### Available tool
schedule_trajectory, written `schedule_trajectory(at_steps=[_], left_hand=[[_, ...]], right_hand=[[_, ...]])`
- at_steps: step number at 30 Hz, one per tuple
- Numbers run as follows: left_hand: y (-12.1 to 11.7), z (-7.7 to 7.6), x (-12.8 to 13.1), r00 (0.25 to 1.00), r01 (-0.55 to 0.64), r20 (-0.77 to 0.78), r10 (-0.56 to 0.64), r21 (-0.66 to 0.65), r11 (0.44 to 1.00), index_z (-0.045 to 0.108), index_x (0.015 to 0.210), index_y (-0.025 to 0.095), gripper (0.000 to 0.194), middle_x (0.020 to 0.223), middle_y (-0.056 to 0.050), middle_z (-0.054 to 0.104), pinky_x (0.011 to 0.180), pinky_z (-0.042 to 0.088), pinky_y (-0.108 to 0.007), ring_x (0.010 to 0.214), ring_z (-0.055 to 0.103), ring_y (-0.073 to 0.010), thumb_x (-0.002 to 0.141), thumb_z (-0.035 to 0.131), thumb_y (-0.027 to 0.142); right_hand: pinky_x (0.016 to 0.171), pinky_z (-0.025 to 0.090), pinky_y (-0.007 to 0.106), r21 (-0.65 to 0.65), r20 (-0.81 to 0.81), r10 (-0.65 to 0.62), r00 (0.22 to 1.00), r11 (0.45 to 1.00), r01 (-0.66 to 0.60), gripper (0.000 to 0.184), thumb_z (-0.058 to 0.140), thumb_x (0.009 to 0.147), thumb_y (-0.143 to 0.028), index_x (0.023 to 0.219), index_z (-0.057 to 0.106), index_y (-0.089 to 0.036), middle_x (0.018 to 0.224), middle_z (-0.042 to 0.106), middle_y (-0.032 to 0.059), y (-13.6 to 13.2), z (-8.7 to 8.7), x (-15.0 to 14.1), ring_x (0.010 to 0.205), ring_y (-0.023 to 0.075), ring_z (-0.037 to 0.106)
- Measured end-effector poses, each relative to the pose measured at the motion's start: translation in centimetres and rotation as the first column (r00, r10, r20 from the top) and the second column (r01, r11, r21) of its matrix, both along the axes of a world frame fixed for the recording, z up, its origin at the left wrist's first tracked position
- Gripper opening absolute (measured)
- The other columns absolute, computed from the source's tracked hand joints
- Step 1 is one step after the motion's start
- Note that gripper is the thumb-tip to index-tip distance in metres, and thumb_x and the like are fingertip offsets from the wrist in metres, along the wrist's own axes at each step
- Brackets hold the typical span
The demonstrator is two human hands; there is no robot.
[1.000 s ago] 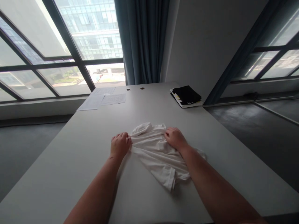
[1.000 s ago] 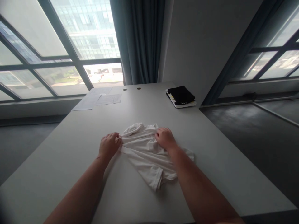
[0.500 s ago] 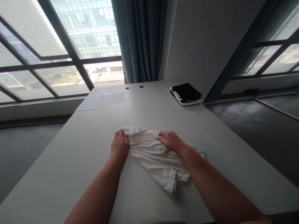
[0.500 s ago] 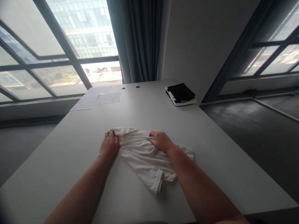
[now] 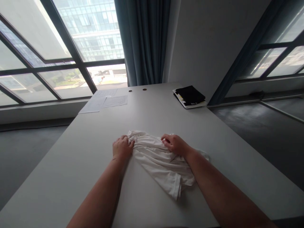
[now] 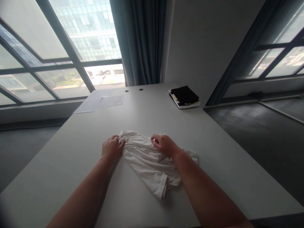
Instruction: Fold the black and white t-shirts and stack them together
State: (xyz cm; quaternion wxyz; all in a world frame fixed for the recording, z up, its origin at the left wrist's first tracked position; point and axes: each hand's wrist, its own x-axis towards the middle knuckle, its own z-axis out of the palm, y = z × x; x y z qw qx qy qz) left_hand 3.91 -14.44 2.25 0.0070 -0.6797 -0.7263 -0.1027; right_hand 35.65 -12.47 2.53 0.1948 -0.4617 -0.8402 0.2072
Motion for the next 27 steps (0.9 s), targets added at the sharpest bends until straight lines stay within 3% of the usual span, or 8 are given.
schedule_trajectory(at_steps=[4,8,12,16,20,22,24,27], left_hand=[[0.2,-0.4,0.1,0.994,-0.058,0.085,0.062,-0.045,0.997,0.063,0.116,0.023,0.027,0.105,-0.008,0.074,0.084,0.049,-0.033,0.099,0.070,-0.0248,0.097,0.056,0.040],[0.5,-0.6,-0.7,0.981,-0.098,0.170,0.094,0.020,0.995,0.053,0.138,0.029,0.041,0.122,-0.008,0.072,0.085,0.048,-0.031,0.106,0.069,-0.0236,0.097,0.053,0.030],[1.1,-0.7,-2.0,0.953,-0.185,0.238,0.185,-0.022,0.982,0.063,0.122,0.028,0.029,0.118,-0.009,0.073,0.083,0.048,-0.033,0.107,0.069,-0.0265,0.099,0.045,0.032],[1.9,-1.1,-4.0,0.881,-0.319,0.362,0.306,-0.026,0.948,0.061,0.114,0.024,0.028,0.107,-0.011,0.074,0.078,0.048,-0.034,0.096,0.070,-0.0276,0.100,0.042,0.040],[2.7,-1.3,-6.3,0.812,-0.464,0.433,0.391,0.071,0.883,0.060,0.103,0.020,0.026,0.102,-0.014,0.071,0.083,0.051,-0.037,0.097,0.068,-0.0281,0.099,0.038,0.034],[2.7,-1.1,-6.8,0.799,-0.504,0.435,0.414,0.110,0.857,0.059,0.104,0.019,0.022,0.111,-0.016,0.069,0.092,0.051,-0.040,0.107,0.066,-0.0293,0.096,0.040,0.027],[2.5,-0.8,-6.6,0.830,-0.485,0.413,0.373,0.206,0.850,0.057,0.110,0.018,0.023,0.126,-0.016,0.065,0.104,0.048,-0.043,0.120,0.061,-0.0297,0.090,0.045,0.020],[1.8,-0.6,-5.0,0.943,-0.206,0.322,0.087,0.356,0.912,0.056,0.123,0.021,0.041,0.142,-0.010,0.060,0.116,0.041,-0.042,0.133,0.054,-0.0253,0.084,0.048,0.012]], right_hand=[[0.078,0.042,0.025,-0.025,0.170,-0.091,0.981,0.995,0.096,0.028,0.064,0.098,-0.034,0.122,0.071,-0.021,0.094,0.070,0.0041,0.3,-0.4,-0.3,0.084,0.0180,0.063],[0.097,0.041,0.029,0.041,0.288,-0.109,0.951,0.994,0.102,0.028,0.074,0.093,-0.036,0.117,0.074,-0.021,0.123,0.063,0.0107,0.5,-0.9,-0.3,0.110,0.0231,0.058],[0.091,0.040,0.030,0.068,0.341,-0.144,0.929,0.989,0.128,0.008,0.069,0.094,-0.027,0.099,0.071,-0.020,0.111,0.067,0.0083,0.2,-0.5,-0.5,0.106,0.0234,0.056],[0.087,0.038,0.032,0.169,0.259,-0.214,0.942,0.970,0.174,0.005,0.066,0.094,-0.020,0.099,0.066,-0.020,0.096,0.067,0.0069,0.2,0.1,-0.3,0.097,0.0237,0.057],[0.090,0.039,0.034,0.354,0.019,-0.320,0.947,0.888,0.293,0.010,0.061,0.091,-0.011,0.097,0.063,-0.019,0.098,0.066,0.0095,0.7,0.4,0.6,0.097,0.0260,0.055],[0.091,0.041,0.035,0.380,-0.049,-0.278,0.959,0.883,0.275,0.013,0.060,0.089,-0.010,0.098,0.064,-0.018,0.098,0.066,0.0102,0.7,0.6,0.9,0.098,0.0266,0.055],[0.090,0.043,0.033,0.323,-0.052,-0.143,0.988,0.934,0.153,0.019,0.061,0.088,-0.010,0.104,0.067,-0.018,0.099,0.068,0.0090,0.2,0.8,0.8,0.095,0.0248,0.058],[0.082,0.044,0.027,0.144,0.012,0.112,0.994,0.983,-0.113,0.024,0.066,0.088,-0.016,0.111,0.071,-0.021,0.097,0.071,0.0046,-1.2,1.5,-0.1,0.086,0.0204,0.063]])
